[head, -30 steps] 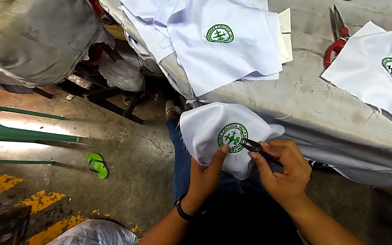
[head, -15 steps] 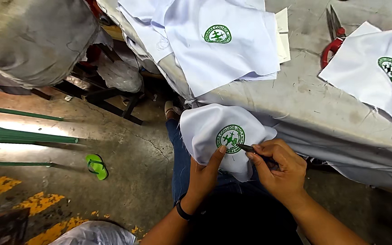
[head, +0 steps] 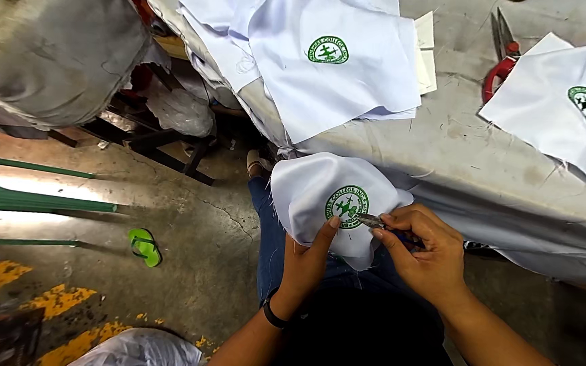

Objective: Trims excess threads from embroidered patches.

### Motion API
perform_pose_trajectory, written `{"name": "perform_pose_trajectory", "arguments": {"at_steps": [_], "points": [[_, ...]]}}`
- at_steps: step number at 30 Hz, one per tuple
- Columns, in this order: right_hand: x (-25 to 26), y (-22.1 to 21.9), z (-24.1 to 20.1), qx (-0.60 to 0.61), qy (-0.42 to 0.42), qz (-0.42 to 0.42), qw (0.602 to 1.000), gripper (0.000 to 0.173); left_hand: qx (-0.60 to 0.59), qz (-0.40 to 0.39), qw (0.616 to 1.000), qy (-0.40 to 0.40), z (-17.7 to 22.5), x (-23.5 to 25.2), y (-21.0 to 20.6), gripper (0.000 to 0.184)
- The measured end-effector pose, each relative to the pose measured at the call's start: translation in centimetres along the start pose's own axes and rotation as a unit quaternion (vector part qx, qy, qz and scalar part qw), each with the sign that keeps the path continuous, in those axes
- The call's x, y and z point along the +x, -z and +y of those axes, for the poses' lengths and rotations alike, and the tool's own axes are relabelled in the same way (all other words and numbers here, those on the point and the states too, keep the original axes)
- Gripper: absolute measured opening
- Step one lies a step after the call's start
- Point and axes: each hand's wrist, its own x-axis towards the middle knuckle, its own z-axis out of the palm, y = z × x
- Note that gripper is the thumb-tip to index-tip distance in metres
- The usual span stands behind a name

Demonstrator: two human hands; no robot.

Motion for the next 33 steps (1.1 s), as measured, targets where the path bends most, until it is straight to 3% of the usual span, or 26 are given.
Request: {"name": "perform_pose_trajectory", "arguments": {"at_steps": [5,27,33], "points": [[0.17,0.17,0.41,-0.03,0.03,-0.009,0.999,0.018,0.01,0.0,1.0,0.006,0.01,0.04,0.09,0.027],[0.24,0.16,0.45,-0.016,-0.011,-0.032,0.999,0.02,0.017,0.002,1.0,0.006,0.0,0.18,0.04,0.026],[0.28,0.42,0.14,-0.027,0.0,0.014,1.0,0.02,0.023,-0.008,1.0,0.002,0.07,0.12,0.01,0.026]]}}
